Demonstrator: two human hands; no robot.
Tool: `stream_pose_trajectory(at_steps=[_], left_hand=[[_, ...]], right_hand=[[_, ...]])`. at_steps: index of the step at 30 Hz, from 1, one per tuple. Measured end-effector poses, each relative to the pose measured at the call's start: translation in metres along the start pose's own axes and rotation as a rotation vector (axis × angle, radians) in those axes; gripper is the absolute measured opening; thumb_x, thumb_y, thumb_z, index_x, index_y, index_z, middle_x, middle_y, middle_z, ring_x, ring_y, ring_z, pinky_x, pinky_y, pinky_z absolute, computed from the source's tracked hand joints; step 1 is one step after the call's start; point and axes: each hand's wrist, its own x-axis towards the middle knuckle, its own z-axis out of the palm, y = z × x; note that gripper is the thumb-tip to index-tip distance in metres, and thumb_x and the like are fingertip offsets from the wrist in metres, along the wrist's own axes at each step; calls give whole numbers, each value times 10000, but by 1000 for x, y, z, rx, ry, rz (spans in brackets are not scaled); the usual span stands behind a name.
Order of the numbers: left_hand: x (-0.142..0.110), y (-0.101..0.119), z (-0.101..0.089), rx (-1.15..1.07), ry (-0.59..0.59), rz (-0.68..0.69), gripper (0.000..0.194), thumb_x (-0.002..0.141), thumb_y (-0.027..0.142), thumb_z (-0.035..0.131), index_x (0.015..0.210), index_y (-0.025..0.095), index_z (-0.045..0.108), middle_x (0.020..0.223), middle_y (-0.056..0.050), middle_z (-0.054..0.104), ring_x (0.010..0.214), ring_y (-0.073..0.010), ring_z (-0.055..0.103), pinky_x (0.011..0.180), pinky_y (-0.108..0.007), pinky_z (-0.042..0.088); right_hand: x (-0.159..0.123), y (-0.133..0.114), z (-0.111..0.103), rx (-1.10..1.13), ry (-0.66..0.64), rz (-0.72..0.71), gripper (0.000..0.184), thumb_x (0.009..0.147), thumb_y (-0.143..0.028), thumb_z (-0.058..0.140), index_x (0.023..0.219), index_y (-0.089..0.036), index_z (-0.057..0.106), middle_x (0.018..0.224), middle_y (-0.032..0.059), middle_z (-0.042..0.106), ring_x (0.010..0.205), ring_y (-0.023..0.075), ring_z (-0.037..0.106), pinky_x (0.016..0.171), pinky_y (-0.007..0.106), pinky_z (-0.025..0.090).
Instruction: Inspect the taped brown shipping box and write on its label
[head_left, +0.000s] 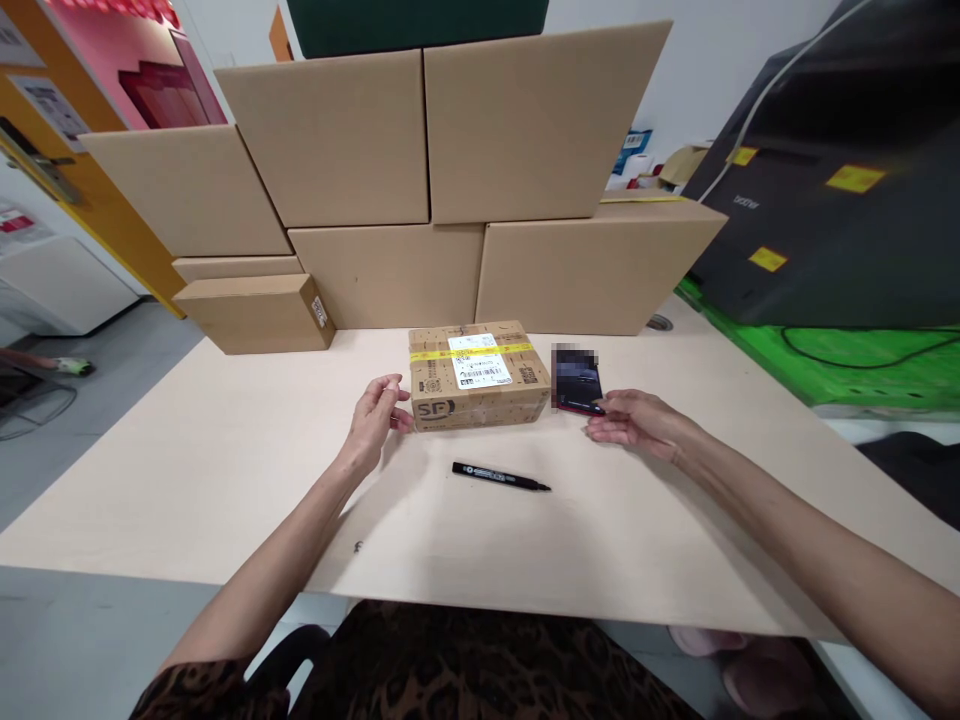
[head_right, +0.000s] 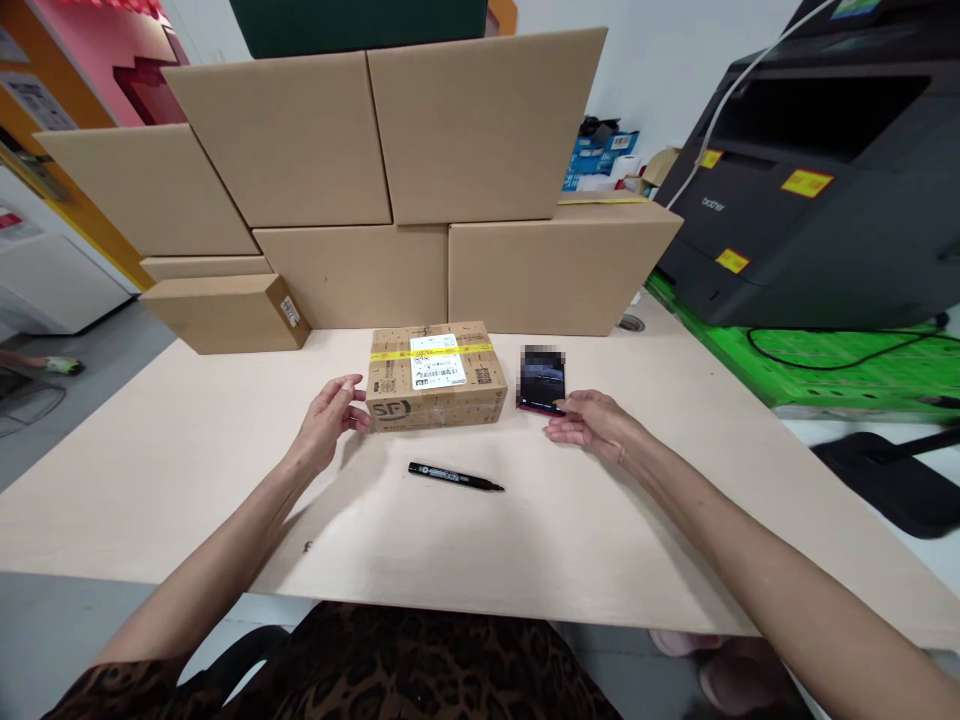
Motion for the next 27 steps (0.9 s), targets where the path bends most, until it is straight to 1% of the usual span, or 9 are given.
stream_pose_trajectory(at_steps=[4, 7, 10, 11, 13, 16, 19, 22, 27], left_hand=[[2, -2, 0, 18, -14, 0, 339, 956, 408, 642, 1193, 169, 592, 989, -36, 654, 543, -77, 637, 524, -230, 523], [5, -4, -1, 39, -19, 6, 407, 924, 472, 673, 1191, 173, 601, 995, -45, 661, 553, -87, 625, 532, -243, 510], [11, -5, 0, 66, 0, 20, 467, 895, 558, 692, 1153, 173, 635, 986, -52, 657, 599, -96, 599, 541, -234, 466], [14, -5, 1, 75, 10, 26, 488, 890, 591, 690, 1137, 172, 649, 988, -56, 653, 629, -102, 592, 553, -232, 455], [20, -6, 2, 103, 37, 45, 541, 885, 666, 663, 1105, 172, 672, 1006, -67, 649, 700, -123, 582, 592, -240, 450], [29, -6, 6, 153, 75, 71, 616, 878, 761, 605, 1056, 176, 679, 1041, -84, 648, 775, -156, 569, 646, -268, 454], [37, -8, 10, 167, 83, 72, 637, 864, 795, 598, 1025, 183, 671, 1024, -85, 646, 782, -170, 558, 651, -279, 439], [42, -10, 12, 155, 79, 67, 633, 853, 800, 615, 1030, 195, 672, 985, -76, 653, 760, -169, 553, 646, -276, 427], [48, -15, 12, 104, 78, 39, 612, 841, 787, 650, 1037, 207, 660, 945, -58, 658, 735, -163, 560, 631, -265, 427]], right_hand=[[-2, -1, -2, -67, 14, -9, 192, 943, -21, 577, 981, -196, 506, 604, 77, 708, 534, 203, 731, 567, 301, 657], [-9, 6, -2, -127, 71, -61, 231, 939, -69, 605, 1099, -199, 500, 575, -7, 654, 455, 181, 650, 457, 265, 564], [-26, 24, 10, -378, 68, -362, 218, 966, -212, 651, 1167, -216, 566, 684, -29, 654, 494, 158, 615, 465, 256, 503], [-33, 33, 17, -540, 7, -532, 220, 989, -276, 638, 1196, -212, 601, 795, 7, 702, 607, 173, 672, 576, 288, 566], [-49, 50, 37, -863, -162, -732, 291, 1050, -353, 535, 1268, -188, 636, 1014, 97, 767, 831, 235, 745, 773, 383, 619], [-63, 70, 71, -1284, -318, -941, 265, 1049, -291, 551, 1221, -140, 684, 1211, 181, 747, 1072, 307, 733, 926, 446, 596], [-64, 78, 90, -1514, -315, -1033, 255, 1043, -110, 467, 1118, -130, 709, 1131, 173, 750, 1017, 290, 735, 873, 407, 583], [-60, 77, 81, -1575, -302, -1041, 254, 1010, -64, 476, 1053, -148, 712, 1075, 167, 751, 928, 276, 739, 781, 364, 555], [-55, 56, 30, -1513, -188, -892, 231, 1021, -186, 474, 1031, -174, 704, 1057, 155, 757, 879, 265, 738, 703, 327, 500]])
